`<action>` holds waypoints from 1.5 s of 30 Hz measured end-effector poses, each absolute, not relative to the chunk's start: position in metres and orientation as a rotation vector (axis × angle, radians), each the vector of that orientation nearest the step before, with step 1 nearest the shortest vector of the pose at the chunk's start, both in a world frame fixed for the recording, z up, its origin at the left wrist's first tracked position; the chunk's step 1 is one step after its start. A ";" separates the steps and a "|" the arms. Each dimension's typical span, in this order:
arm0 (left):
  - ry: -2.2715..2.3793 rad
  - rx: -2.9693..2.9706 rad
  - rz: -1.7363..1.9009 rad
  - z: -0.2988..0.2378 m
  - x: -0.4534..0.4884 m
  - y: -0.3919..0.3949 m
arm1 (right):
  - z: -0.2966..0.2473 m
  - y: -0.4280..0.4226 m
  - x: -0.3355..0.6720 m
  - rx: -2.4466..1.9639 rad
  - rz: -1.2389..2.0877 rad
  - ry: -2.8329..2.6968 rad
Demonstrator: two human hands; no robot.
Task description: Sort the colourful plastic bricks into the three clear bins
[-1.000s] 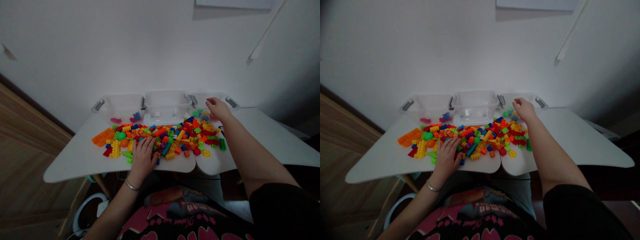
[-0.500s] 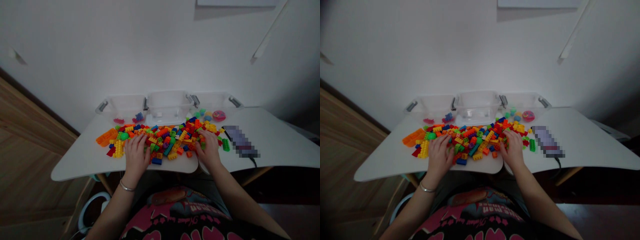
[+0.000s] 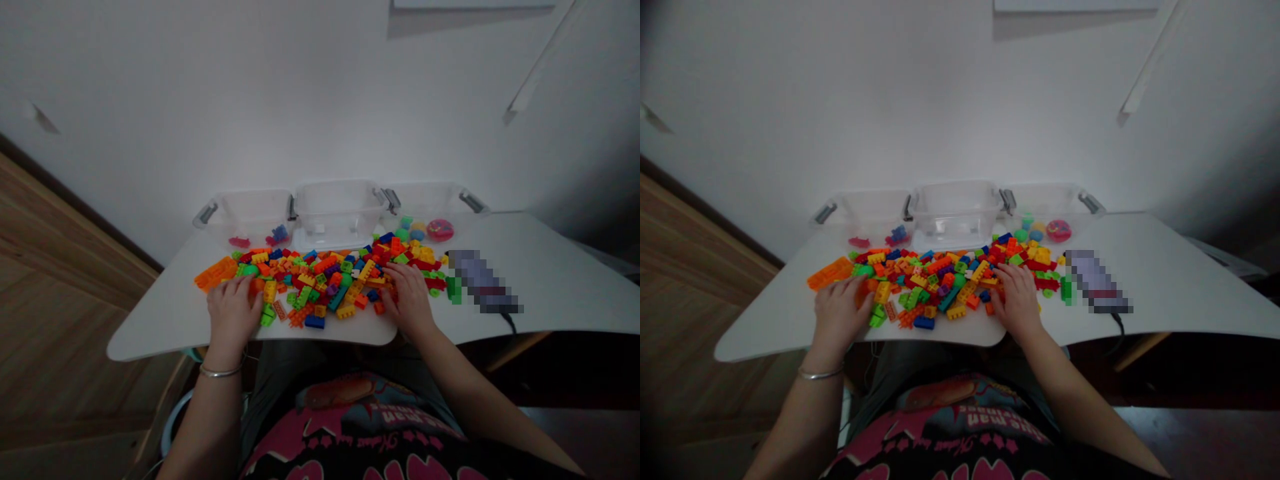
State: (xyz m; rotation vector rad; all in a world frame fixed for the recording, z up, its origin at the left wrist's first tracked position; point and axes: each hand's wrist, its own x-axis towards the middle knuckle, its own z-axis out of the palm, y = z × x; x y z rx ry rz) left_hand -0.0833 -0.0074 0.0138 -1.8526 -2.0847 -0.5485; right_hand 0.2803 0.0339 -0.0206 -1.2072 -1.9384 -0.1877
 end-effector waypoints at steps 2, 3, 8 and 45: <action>-2.098 -1.866 -0.476 0.014 -0.083 -0.007 | -0.021 0.035 0.281 -1.210 -0.187 -1.939; -2.107 -1.869 -0.447 0.014 -0.083 -0.006 | -0.022 0.035 0.282 -1.211 -0.186 -1.935; -2.111 -1.876 -0.404 0.014 -0.083 -0.001 | -0.023 0.036 0.284 -1.210 -0.172 -1.913; -1.736 -2.629 -1.701 0.026 0.051 -0.009 | 0.016 0.017 0.226 -0.624 -0.026 -2.163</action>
